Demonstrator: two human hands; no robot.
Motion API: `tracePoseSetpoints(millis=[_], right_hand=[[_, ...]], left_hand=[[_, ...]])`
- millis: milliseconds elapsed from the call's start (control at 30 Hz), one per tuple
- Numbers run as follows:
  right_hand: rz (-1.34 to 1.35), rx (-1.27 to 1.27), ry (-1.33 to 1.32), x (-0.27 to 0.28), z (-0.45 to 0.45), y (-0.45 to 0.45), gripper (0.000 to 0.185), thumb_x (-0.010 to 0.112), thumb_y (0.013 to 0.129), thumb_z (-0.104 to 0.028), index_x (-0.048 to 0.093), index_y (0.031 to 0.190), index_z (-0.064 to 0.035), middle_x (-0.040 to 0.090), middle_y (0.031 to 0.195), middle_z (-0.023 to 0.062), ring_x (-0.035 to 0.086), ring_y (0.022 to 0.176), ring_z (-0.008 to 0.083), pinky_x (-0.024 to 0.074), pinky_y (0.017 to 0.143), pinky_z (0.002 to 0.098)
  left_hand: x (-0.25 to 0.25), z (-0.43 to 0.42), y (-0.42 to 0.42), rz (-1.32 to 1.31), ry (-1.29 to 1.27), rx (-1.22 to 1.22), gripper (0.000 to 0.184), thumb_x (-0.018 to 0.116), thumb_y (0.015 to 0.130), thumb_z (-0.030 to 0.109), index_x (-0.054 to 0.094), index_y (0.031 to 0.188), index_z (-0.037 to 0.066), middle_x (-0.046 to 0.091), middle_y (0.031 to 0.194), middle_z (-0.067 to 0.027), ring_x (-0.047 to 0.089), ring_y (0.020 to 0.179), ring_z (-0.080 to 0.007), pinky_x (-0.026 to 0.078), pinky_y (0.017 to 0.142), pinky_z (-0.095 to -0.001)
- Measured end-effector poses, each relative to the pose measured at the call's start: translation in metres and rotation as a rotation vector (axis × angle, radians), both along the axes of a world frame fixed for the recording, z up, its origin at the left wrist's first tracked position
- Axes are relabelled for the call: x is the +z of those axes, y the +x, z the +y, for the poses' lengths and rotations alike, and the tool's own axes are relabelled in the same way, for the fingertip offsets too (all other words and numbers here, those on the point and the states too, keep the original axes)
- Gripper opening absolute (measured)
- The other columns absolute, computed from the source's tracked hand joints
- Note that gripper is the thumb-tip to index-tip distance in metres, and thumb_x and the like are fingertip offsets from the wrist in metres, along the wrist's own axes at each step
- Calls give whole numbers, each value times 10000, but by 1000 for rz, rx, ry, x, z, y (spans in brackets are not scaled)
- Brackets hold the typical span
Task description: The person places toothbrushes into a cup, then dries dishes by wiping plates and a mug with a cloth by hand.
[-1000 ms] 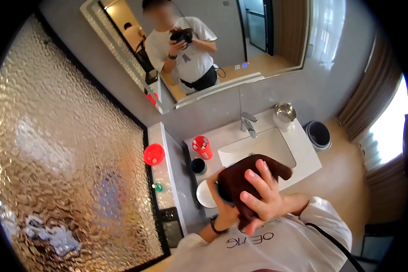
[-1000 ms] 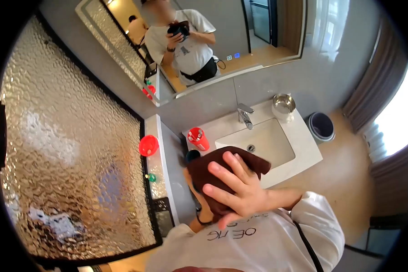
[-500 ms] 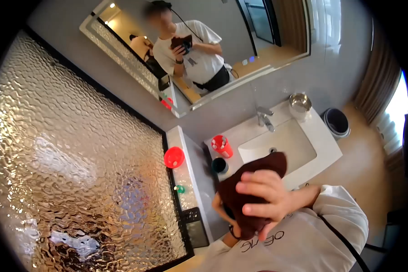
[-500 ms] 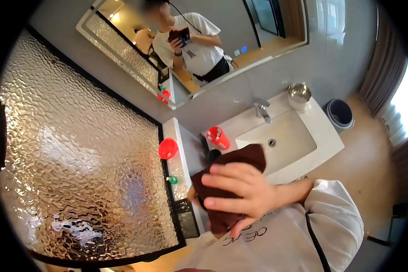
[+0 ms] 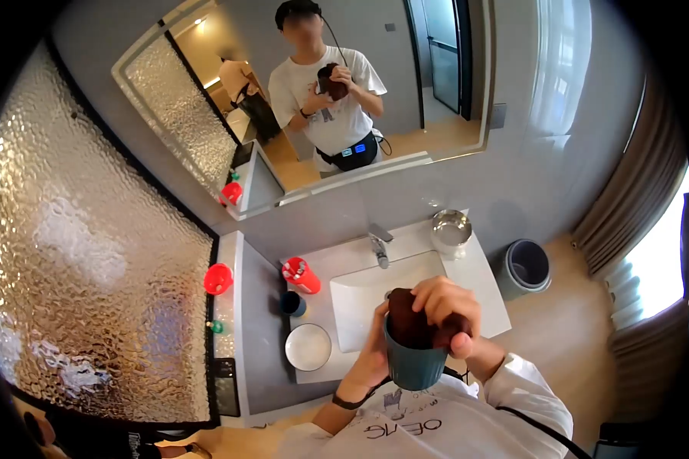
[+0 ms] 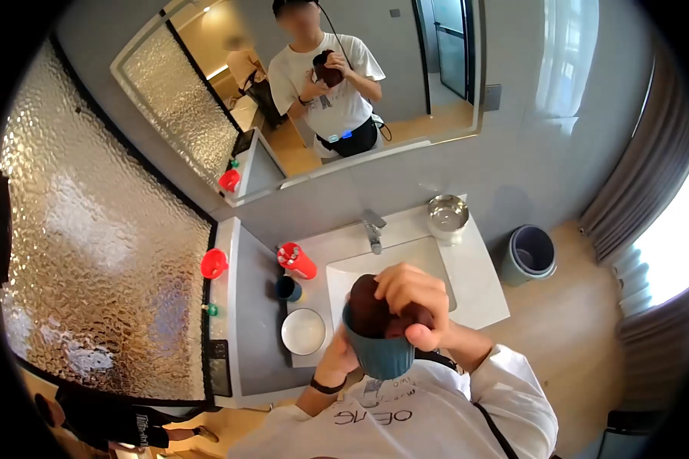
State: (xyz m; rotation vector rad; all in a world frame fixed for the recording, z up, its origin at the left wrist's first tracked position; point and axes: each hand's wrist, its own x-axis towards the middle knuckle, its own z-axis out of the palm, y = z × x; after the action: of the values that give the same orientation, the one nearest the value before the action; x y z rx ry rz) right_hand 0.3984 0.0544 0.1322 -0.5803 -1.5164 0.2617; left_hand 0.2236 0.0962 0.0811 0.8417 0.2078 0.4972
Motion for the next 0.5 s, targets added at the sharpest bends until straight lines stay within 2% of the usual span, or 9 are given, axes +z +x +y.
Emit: tracePoseSetpoints(millis=[33, 100, 133, 200, 233, 300, 333, 433, 500], right_hand=[[41, -66, 27, -9, -5, 10, 443, 579, 854, -430, 526, 705, -16, 544, 708, 113, 571, 736, 303, 471, 731, 413], [114, -188, -14, -27, -21, 23, 460, 526, 877, -439, 552, 724, -6, 561, 704, 117, 586, 748, 308, 483, 752, 424], [116, -187, -25, -34, -30, 32, 460, 526, 877, -439, 552, 724, -6, 561, 704, 117, 586, 748, 308, 483, 752, 424], [-18, -235, -48, -41, -39, 52, 445, 539, 877, -423, 568, 748, 2, 592, 740, 130, 604, 774, 318, 493, 798, 443], [-55, -242, -105, -40, -44, 58, 444, 562, 871, -423, 581, 765, 8, 611, 770, 144, 616, 798, 330, 494, 837, 452], [-53, -288, -171, -43, -52, 66, 388, 646, 839, -366, 582, 741, 4, 593, 737, 135, 609, 753, 332, 507, 786, 426], [-63, -305, -224, -47, -57, 74, 367, 676, 824, -342, 585, 728, 0, 589, 720, 130, 606, 728, 332, 510, 750, 414], [-432, -621, -369, -32, -72, 76, 439, 783, 709, -411, 591, 680, -17, 535, 621, 110, 532, 602, 326, 438, 583, 404], [-442, -759, -392, -31, -61, 60, 509, 762, 703, -483, 549, 625, -28, 494, 592, 113, 513, 578, 310, 422, 565, 399]], left_hand=[[-4, -5, 14, 3, 1, -4, 1125, 721, 712, 641, 144, 1500, 83, 308, 1471, -144, 371, 1340, -253, 326, 1096, -468], [-19, -22, 34, -203, -461, -329, 971, 707, 774, 562, 212, 1482, 118, 389, 1417, -159, 460, 1270, -284, 388, 1033, -595], [-31, -27, 40, -202, -472, -326, 971, 707, 774, 562, 212, 1482, 118, 389, 1417, -159, 460, 1270, -284, 388, 1033, -595], [-50, -19, 47, -146, -488, -393, 889, 683, 810, 527, 253, 1464, 105, 451, 1357, -171, 516, 1207, -304, 396, 965, -699], [-45, -19, 51, -157, -464, -393, 889, 683, 810, 527, 253, 1464, 105, 451, 1357, -171, 516, 1207, -304, 396, 965, -699], [-36, -24, 61, -58, -532, -234, 847, 705, 818, 466, 284, 1436, 69, 482, 1320, -174, 538, 1174, -294, 460, 967, -560], [-39, -24, 71, -89, -525, -235, 847, 705, 818, 466, 284, 1436, 69, 482, 1320, -174, 538, 1174, -294, 460, 967, -560], [-36, -23, 93, 147, 686, 461, 777, 806, 744, 228, 354, 1340, 20, 562, 1226, -164, 596, 1073, -283, 491, 871, -323], [-25, -30, 93, 307, 972, 638, 862, 850, 657, 181, 335, 1325, 5, 566, 1165, -163, 603, 1023, -261, 470, 908, -350]])
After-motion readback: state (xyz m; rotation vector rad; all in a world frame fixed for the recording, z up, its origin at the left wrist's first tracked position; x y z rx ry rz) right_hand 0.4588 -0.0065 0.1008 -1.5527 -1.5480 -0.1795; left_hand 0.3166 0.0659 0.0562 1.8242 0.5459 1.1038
